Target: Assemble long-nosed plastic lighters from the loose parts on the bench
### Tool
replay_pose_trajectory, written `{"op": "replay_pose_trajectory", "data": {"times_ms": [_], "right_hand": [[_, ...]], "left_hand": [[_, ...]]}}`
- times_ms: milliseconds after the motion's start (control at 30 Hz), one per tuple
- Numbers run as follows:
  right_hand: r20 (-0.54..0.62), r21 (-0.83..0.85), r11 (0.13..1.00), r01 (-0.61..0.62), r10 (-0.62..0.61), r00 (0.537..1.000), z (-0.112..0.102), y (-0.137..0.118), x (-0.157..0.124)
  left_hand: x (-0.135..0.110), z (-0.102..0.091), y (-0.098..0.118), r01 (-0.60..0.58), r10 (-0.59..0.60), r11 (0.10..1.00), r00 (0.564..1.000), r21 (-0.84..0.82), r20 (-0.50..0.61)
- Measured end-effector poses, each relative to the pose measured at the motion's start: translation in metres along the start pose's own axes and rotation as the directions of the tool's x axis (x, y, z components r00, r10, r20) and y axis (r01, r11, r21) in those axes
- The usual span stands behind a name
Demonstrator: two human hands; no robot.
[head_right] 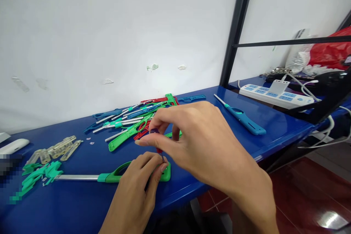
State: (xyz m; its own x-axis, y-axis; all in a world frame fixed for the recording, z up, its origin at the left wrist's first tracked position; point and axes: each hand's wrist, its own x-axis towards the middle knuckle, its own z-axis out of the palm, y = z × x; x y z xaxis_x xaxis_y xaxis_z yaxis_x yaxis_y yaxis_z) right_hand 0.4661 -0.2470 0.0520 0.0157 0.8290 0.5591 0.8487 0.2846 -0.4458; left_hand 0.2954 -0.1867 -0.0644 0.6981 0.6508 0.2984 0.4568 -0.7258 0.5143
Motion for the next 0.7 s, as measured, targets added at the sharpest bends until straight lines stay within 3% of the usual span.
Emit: {"op": "replay_pose_trajectory", "data": {"times_ms": [133,367,700], "right_hand": [[0.007,0.039,0.999,-0.004,0.004,1.0,-0.001,0.0,0.0],[0.199,0.201,0.979,-0.009,-0.032,0.979,-0.011,0.009,-0.002],[0.089,0.162,0.986,-0.045,0.03,0.996,-0.002,0.008,0.004]], "left_hand": [[0.0,0.0,0.0,-0.005,0.005,1.0,1.0,-0.003,-0.009],[-0.001,-0.002,0.002,-0.003,0.003,1.0,1.0,0.001,0.016],[-0.002,-0.003,0.005,0.037,-0.039,0.996,0.999,-0.076,-0.018]]}}
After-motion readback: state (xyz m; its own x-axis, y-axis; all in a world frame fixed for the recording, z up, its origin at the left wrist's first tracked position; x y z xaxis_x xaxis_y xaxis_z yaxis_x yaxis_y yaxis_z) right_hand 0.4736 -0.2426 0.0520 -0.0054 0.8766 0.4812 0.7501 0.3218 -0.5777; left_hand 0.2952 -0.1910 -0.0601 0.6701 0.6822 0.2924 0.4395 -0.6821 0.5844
